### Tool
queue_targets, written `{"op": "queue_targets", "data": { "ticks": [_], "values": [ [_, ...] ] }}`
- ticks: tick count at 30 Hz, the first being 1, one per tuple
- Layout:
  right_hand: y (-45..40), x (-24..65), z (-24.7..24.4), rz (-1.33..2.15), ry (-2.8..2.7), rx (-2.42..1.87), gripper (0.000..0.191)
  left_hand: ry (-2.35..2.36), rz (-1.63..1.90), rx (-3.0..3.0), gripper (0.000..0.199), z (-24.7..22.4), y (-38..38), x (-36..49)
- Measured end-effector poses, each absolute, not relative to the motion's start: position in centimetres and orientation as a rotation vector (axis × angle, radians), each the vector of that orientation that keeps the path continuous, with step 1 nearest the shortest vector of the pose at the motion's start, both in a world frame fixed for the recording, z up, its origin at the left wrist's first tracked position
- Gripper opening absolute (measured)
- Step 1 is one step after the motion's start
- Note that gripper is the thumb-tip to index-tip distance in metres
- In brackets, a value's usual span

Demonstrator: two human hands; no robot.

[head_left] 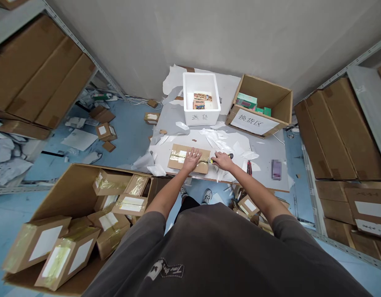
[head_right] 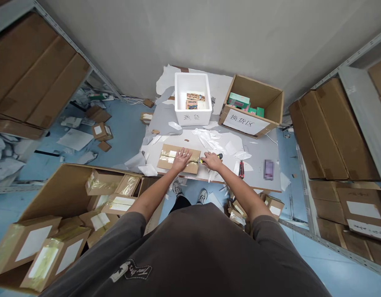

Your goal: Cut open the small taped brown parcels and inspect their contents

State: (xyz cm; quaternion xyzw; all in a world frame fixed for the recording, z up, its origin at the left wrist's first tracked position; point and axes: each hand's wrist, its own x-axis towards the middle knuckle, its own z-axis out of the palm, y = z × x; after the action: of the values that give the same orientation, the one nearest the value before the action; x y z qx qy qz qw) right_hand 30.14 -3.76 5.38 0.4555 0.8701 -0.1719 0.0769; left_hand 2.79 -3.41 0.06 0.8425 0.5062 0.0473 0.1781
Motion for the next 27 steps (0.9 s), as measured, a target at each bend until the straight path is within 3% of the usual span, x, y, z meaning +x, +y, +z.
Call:
{"op": "queue_targets", "data": {
  "ticks": [18,21,24,27],
  "values": [
    [-2.7,31.6,5.1,-0.619,2.545,1.407,0.028,1.445,0.160,2.355,0.049,0.0,-3.5,2.5],
    [-4.4,33.8,4.7,-0.863,2.491,1.682,0.026,1.463,0.202,2.305,0.052,0.3,-3.6,2.7],
    [-6.9,33.0,3.2,-1.400,2.227,2.158,0.029,1.493,0.195,2.227,0.055,1.2,-3.3,3.3],
    [-9.1,28.2,1.0,-1.898,1.672,2.579,0.048,1.469,0.097,2.168,0.059,2.5,-2.8,3.9]
  ]
}}
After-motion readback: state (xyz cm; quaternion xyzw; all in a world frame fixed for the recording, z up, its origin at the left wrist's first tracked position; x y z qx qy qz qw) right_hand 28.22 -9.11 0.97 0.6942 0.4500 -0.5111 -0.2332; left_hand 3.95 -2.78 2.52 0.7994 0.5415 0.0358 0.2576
